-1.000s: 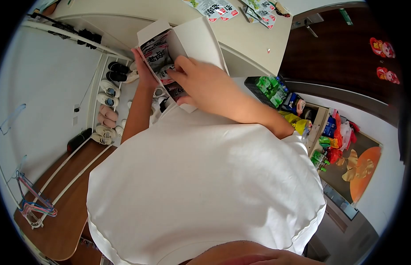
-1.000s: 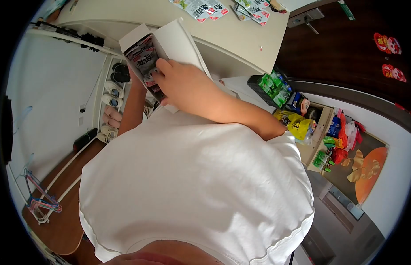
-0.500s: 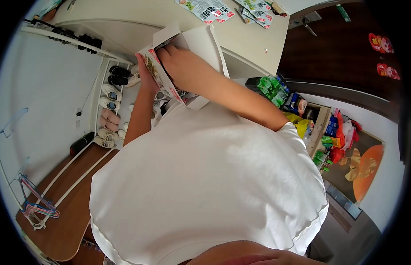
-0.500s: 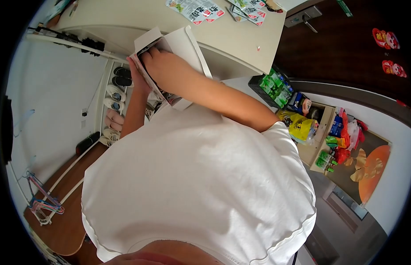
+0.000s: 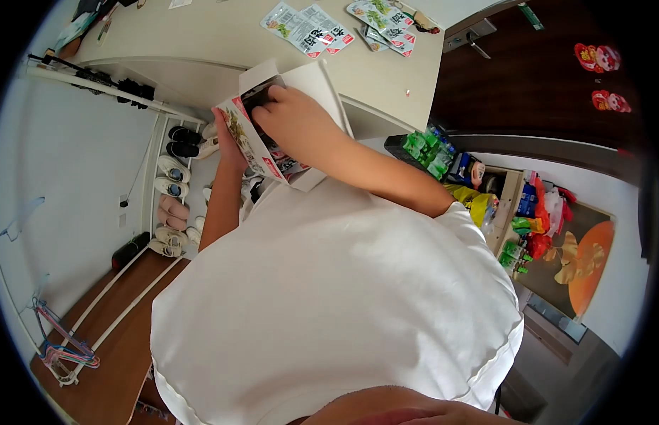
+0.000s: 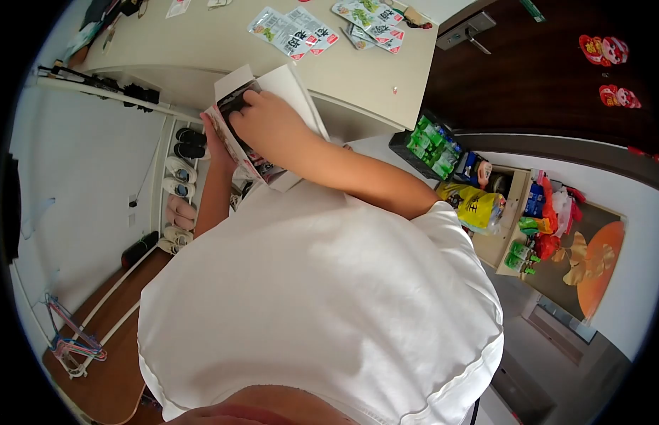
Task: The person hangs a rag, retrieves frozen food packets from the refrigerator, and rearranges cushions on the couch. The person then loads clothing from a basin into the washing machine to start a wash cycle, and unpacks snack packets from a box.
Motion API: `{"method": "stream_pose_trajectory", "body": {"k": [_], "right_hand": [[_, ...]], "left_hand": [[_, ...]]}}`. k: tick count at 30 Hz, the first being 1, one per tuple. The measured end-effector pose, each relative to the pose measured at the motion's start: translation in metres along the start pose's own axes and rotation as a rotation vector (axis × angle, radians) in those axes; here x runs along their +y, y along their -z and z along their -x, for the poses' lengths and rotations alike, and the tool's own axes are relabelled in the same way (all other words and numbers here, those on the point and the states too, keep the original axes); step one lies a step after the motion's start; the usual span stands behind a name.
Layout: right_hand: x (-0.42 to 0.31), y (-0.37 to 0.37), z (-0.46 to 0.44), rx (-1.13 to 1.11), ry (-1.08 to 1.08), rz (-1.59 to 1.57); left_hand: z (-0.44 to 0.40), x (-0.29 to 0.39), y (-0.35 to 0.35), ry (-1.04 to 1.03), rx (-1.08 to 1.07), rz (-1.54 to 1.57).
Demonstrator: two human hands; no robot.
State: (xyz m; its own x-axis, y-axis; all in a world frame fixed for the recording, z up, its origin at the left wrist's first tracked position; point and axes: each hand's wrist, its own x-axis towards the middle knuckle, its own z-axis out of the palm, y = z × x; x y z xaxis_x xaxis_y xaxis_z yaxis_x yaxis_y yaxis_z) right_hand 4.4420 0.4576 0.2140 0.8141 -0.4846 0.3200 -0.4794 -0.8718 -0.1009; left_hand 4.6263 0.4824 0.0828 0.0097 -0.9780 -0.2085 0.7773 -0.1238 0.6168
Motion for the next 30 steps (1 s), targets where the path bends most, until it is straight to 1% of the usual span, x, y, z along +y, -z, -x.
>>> {"method": "stream_pose_trajectory", "body": {"k": [1,2,3,4,5,7,8,9,10,11,13,14,16,17,19,20,22,25,27,30], "right_hand": [[0.004,0.006,0.004,0.082,0.008,-0.013],[0.006,0.011,0.005,0.084,0.007,-0.009],[0.007,0.017,0.008,0.165,-0.062,-0.084],[0.01,0.022,0.008,0.247,-0.131,-0.159],[0.013,0.026,0.01,0.251,-0.131,-0.157],[0.021,0.035,0.014,0.367,-0.134,-0.212],[0.028,0.038,0.016,0.371,-0.133,-0.211],[0.038,0.041,0.017,0.437,-0.127,-0.216],[0.046,0.044,0.019,0.502,-0.121,-0.222],[0.053,0.049,0.022,0.505,-0.121,-0.222],[0.069,0.062,0.029,0.654,-0.315,-0.579],[0.083,0.065,0.034,0.655,-0.308,-0.58],[0.122,0.063,0.041,0.785,-0.577,-0.935],[0.14,0.062,0.041,0.782,-0.57,-0.938],[0.174,0.057,0.037,0.817,-0.753,-1.117],[0.19,0.05,0.034,0.813,-0.745,-1.121],[0.216,0.033,0.027,0.761,-0.957,-1.233],[0.237,0.018,0.018,0.753,-0.97,-1.288],[0.243,0.013,0.014,0.757,-0.932,-1.294],[0.237,0.013,0.01,0.763,-0.927,-1.255]], "left_hand": [[0.0,-0.001,-0.002,0.0,-0.005,0.0],[-0.002,-0.001,-0.004,-0.015,-0.024,0.026],[-0.003,-0.003,-0.006,-0.028,-0.042,0.051],[-0.006,-0.003,-0.008,-0.032,0.063,0.01],[-0.007,-0.004,-0.009,-0.033,0.059,0.008],[-0.01,-0.008,-0.007,-0.084,0.099,-0.024],[-0.014,-0.011,0.003,-0.052,0.148,-0.005],[-0.019,-0.016,0.013,-0.054,0.146,-0.007],[-0.02,-0.017,0.014,-0.063,0.19,-0.006],[-0.022,-0.019,0.014,-0.073,0.234,-0.005],[-0.02,-0.021,0.009,-0.069,0.242,-0.005],[-0.019,-0.022,0.004,-0.064,0.252,-0.001],[-0.027,-0.029,0.019,-0.071,0.238,0.009],[-0.027,-0.03,0.017,-0.069,0.222,0.018],[-0.022,-0.031,0.003,-0.075,0.195,0.019],[-0.019,-0.031,-0.005,-0.075,0.167,0.017],[-0.02,-0.035,-0.005,-0.095,0.188,0.019],[-0.022,-0.043,-0.005,-0.127,0.23,0.019],[-0.021,-0.047,-0.007,-0.144,0.257,0.018],[-0.017,-0.049,-0.011,-0.162,0.25,0.011]]}}
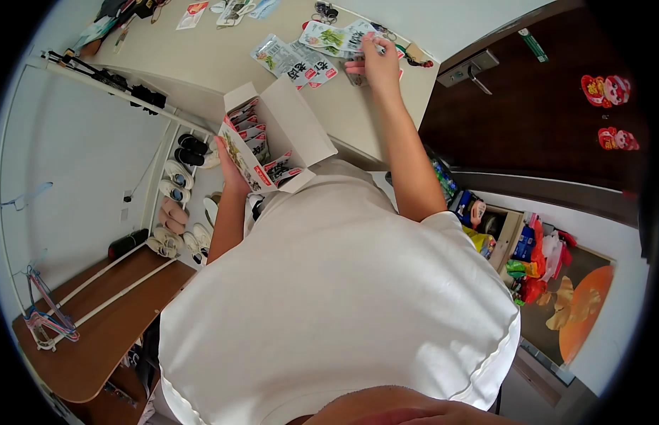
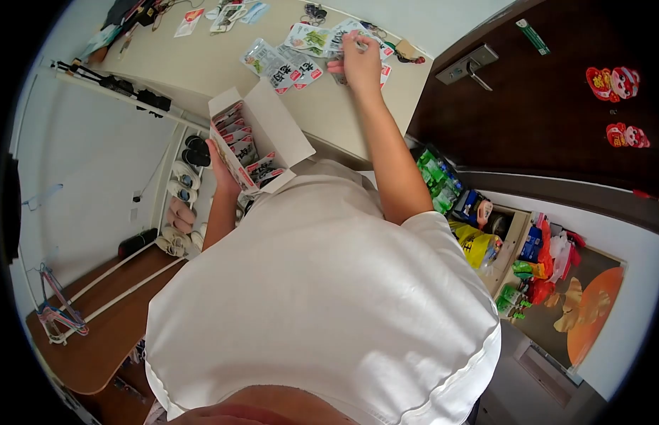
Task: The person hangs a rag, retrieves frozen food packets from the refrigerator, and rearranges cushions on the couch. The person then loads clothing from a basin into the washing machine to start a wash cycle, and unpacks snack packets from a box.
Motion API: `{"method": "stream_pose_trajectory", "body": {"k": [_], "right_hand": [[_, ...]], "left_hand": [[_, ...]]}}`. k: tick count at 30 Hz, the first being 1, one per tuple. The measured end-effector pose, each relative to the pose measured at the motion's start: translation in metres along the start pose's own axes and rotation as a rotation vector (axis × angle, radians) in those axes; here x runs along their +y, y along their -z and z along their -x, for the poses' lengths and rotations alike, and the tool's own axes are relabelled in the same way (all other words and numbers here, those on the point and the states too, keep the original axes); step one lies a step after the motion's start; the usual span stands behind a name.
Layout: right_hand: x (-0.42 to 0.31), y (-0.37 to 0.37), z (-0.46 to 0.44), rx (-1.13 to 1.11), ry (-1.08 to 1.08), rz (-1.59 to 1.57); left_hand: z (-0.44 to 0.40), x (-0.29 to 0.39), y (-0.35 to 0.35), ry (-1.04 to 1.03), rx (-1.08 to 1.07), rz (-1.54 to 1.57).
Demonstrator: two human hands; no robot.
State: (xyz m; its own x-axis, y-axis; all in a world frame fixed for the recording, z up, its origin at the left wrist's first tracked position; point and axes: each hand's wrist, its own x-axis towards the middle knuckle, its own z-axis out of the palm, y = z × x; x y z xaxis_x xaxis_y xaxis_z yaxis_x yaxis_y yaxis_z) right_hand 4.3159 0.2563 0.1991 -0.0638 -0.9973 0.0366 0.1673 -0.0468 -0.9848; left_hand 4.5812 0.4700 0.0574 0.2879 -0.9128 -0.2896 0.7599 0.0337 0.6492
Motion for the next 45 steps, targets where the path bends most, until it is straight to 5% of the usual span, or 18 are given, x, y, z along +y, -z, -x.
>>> {"method": "stream_pose_trajectory", "body": {"k": [3,5,6,8,12,15,17,19,21,25,32,45], "right_hand": [[-0.005,0.002,0.009,-0.077,0.055,0.093],[-0.011,0.007,0.017,-0.026,0.287,0.604],[-0.006,0.011,0.014,-0.027,0.287,0.605],[0.001,0.017,0.013,0.072,0.615,0.847],[-0.018,0.019,0.043,0.087,0.663,0.865],[-0.029,0.021,0.075,-0.246,0.483,0.654],[-0.03,0.017,0.096,-0.695,0.031,0.373],[-0.029,0.004,0.117,-0.707,-0.024,0.359],[-0.025,-0.003,0.13,-0.509,0.715,0.681],[-0.065,-0.025,0.136,-0.61,1.063,0.716],[-0.029,-0.061,0.145,-0.645,1.073,1.021],[-0.019,-0.056,0.204,-0.465,0.871,0.821]], "left_hand": [[0.003,-0.002,0.0,-0.006,-0.051,0.029],[0.006,-0.001,-0.007,-0.009,-0.052,0.05],[0.006,-0.002,-0.008,-0.009,-0.052,0.051],[0.005,-0.002,-0.008,-0.001,-0.055,0.064],[0.005,-0.003,-0.017,-0.024,0.029,-0.002],[0.007,-0.005,-0.02,-0.046,0.022,-0.017],[0.004,-0.003,-0.018,-0.037,-0.011,0.016],[0.003,-0.001,-0.016,-0.028,-0.006,0.017],[0.001,0.0,-0.015,-0.041,-0.02,0.012],[0.004,0.009,-0.015,0.008,0.071,-0.069],[0.001,0.017,-0.001,0.129,-0.027,-0.084],[-0.008,0.007,0.012,0.207,-0.269,0.068]]}}
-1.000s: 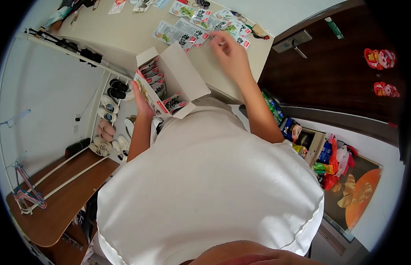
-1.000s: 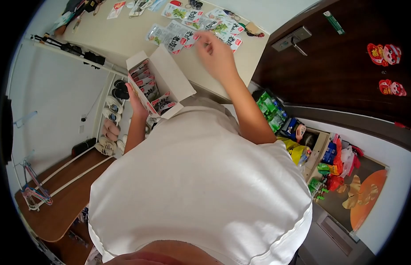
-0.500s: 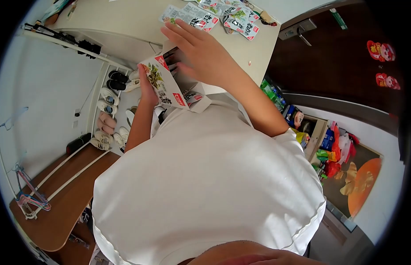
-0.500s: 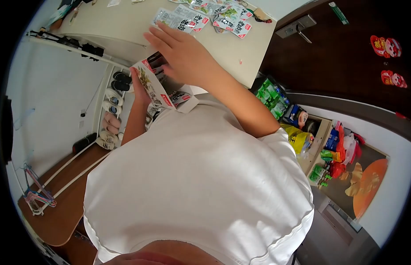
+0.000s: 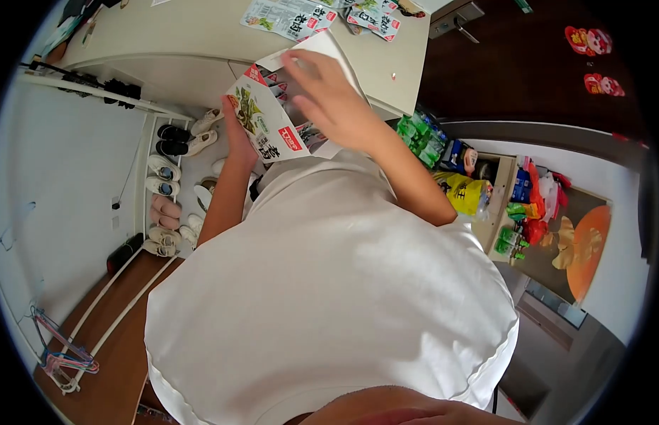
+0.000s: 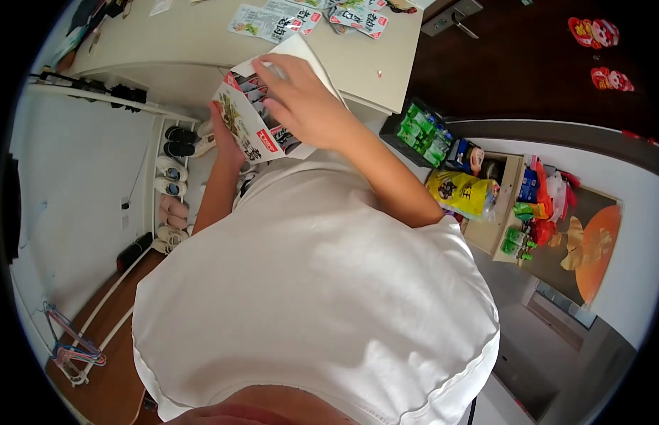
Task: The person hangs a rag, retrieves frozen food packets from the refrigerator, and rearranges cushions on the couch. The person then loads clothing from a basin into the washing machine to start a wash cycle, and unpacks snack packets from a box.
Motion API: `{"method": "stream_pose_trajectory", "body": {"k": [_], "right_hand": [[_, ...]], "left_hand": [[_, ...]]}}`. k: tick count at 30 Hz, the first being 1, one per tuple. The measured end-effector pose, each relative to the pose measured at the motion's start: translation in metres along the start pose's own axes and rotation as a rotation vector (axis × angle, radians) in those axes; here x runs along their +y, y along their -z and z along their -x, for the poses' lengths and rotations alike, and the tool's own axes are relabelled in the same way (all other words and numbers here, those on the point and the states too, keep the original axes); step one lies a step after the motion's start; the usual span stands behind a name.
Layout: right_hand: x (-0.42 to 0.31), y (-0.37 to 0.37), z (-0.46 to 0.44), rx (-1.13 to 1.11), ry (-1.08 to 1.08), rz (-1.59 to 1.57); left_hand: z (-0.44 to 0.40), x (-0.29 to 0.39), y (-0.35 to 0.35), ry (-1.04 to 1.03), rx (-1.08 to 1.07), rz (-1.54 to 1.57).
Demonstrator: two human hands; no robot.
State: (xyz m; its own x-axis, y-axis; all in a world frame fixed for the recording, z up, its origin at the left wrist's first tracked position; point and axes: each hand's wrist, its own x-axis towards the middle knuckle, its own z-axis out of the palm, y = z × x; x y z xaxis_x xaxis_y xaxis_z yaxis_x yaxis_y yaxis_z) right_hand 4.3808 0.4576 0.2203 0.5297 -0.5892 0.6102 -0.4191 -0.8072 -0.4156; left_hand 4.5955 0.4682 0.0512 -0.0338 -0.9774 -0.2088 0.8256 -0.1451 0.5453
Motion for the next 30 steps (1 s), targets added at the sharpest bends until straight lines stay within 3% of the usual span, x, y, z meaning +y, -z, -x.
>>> {"method": "stream_pose_trajectory", "body": {"k": [1,4,8,10,12,14,16,18,20,22,24,26,30], "right_hand": [[-0.004,0.01,0.004,0.049,-0.021,-0.153],[-0.012,0.036,0.034,0.135,0.117,-0.109],[-0.001,0.015,0.092,0.226,0.196,-0.015],[0.007,0.003,0.102,0.391,0.039,-0.071],[0.008,0.007,0.109,0.434,-0.023,-0.072],[0.002,0.019,0.105,0.347,0.022,0.059],[0.007,0.032,0.124,0.4,0.099,0.222],[0.008,0.057,0.146,0.744,0.212,0.372],[0.012,0.084,0.163,0.878,-0.131,0.253],[0.029,0.108,0.189,0.716,-0.35,-0.147],[0.034,0.119,0.225,0.613,-0.606,-0.894],[0.024,0.115,0.254,0.731,-0.721,-1.243],[0.021,0.132,0.306,0.81,-0.666,-0.927]], "left_hand": [[0.002,0.0,-0.003,0.003,-0.005,0.002],[0.01,0.0,-0.02,-0.008,-0.031,0.028],[0.021,-0.003,-0.031,-0.043,-0.035,0.05],[0.028,-0.007,-0.039,-0.056,-0.074,0.012],[0.037,-0.019,-0.058,0.014,0.043,-0.007],[0.042,-0.032,-0.065,0.004,-0.032,-0.027],[0.051,-0.055,-0.087,-0.016,-0.038,-0.113],[0.063,-0.069,-0.113,0.019,-0.012,-0.085],[0.073,-0.092,-0.127,-0.006,-0.089,-0.071],[0.084,-0.111,-0.138,0.0,-0.101,-0.104],[0.088,-0.136,-0.153,0.007,-0.127,-0.148],[0.09,-0.17,-0.163,-0.037,-0.033,-0.143],[0.101,-0.233,-0.191,0.002,-0.035,-0.231]]}}
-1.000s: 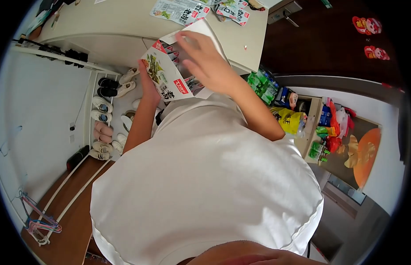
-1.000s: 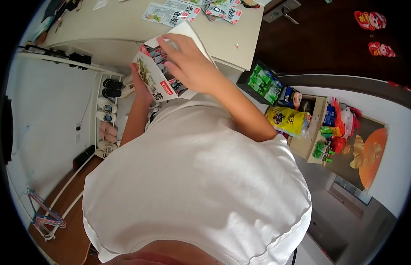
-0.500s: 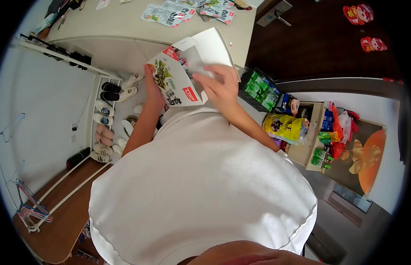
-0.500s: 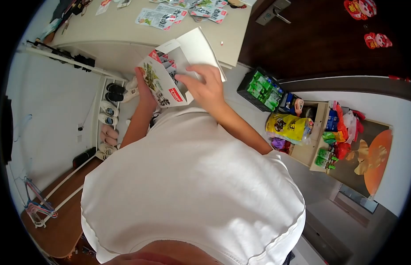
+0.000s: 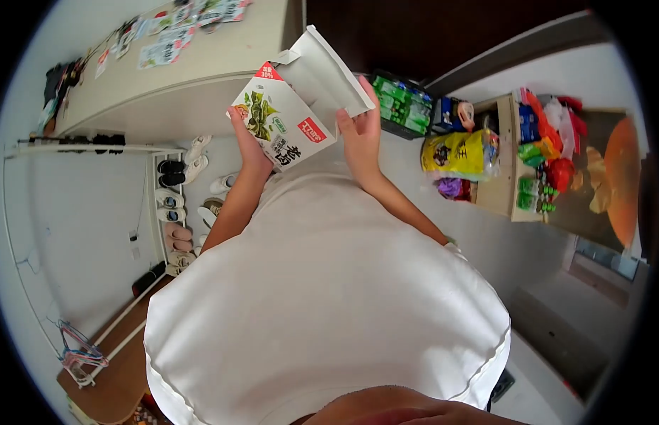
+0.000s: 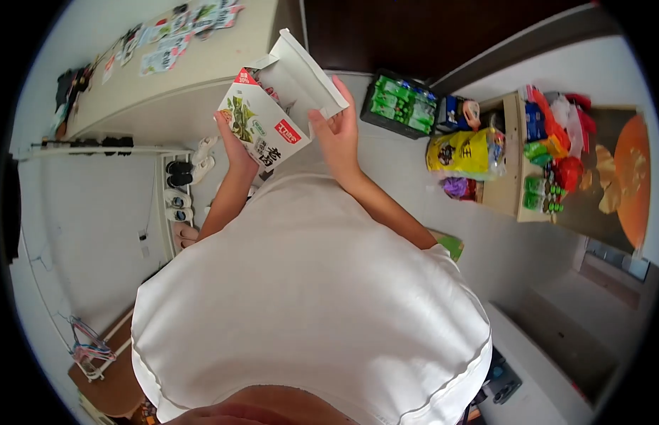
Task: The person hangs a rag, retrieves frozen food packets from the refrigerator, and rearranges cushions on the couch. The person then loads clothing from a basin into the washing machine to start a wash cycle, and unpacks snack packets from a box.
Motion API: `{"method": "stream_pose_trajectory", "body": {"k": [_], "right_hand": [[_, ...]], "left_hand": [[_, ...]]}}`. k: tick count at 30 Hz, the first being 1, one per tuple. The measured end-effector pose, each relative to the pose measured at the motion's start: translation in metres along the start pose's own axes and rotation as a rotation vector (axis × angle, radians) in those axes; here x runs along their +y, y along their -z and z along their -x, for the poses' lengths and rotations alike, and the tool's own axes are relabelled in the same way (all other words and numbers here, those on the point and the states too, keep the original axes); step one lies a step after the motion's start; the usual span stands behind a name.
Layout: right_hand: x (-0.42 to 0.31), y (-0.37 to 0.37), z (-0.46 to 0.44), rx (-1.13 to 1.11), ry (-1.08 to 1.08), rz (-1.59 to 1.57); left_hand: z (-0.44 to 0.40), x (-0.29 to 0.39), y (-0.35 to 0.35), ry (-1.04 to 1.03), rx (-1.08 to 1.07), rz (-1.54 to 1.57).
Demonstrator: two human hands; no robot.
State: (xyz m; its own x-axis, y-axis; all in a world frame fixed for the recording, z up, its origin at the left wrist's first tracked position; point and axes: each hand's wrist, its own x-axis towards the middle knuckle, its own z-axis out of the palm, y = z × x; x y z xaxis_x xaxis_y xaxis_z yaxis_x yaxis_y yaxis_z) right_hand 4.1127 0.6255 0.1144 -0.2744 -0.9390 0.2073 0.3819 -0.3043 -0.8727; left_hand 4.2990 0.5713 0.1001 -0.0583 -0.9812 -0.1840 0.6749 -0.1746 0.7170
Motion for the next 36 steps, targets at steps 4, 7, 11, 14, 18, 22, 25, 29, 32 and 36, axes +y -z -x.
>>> {"method": "stream_pose_trajectory", "body": {"k": [4,7,11,14,18,22,25,29,32,36], "right_hand": [[-0.016,0.069,0.011,-0.16,0.277,0.17],[-0.023,0.098,0.027,0.082,-0.034,0.136],[-0.036,0.128,0.04,0.133,0.177,0.26],[-0.048,0.15,0.044,0.259,0.087,0.134],[-0.055,0.199,0.046,0.333,0.214,0.348],[-0.056,0.236,0.048,0.471,0.208,0.323],[-0.068,0.28,0.041,0.581,0.19,0.401],[-0.074,0.326,0.021,0.697,0.157,0.57],[-0.089,0.366,-0.001,0.751,0.139,0.579],[-0.101,0.412,-0.021,0.706,0.115,0.646]], "left_hand": [[0.01,-0.053,-0.036,0.006,-0.043,-0.043],[0.012,-0.081,-0.054,0.056,-0.06,-0.101],[0.019,-0.109,-0.1,0.139,-0.117,-0.17],[0.01,-0.128,-0.117,0.214,-0.173,-0.213],[0.003,-0.171,-0.157,0.295,-0.231,-0.251],[-0.021,-0.215,-0.183,0.441,-0.357,-0.289],[-0.037,-0.262,-0.213,0.546,-0.372,-0.328],[-0.072,-0.319,-0.255,0.661,-0.411,-0.325],[-0.09,-0.364,-0.295,0.7,-0.42,-0.312],[-0.107,-0.412,-0.341,0.751,-0.45,-0.356]]}}
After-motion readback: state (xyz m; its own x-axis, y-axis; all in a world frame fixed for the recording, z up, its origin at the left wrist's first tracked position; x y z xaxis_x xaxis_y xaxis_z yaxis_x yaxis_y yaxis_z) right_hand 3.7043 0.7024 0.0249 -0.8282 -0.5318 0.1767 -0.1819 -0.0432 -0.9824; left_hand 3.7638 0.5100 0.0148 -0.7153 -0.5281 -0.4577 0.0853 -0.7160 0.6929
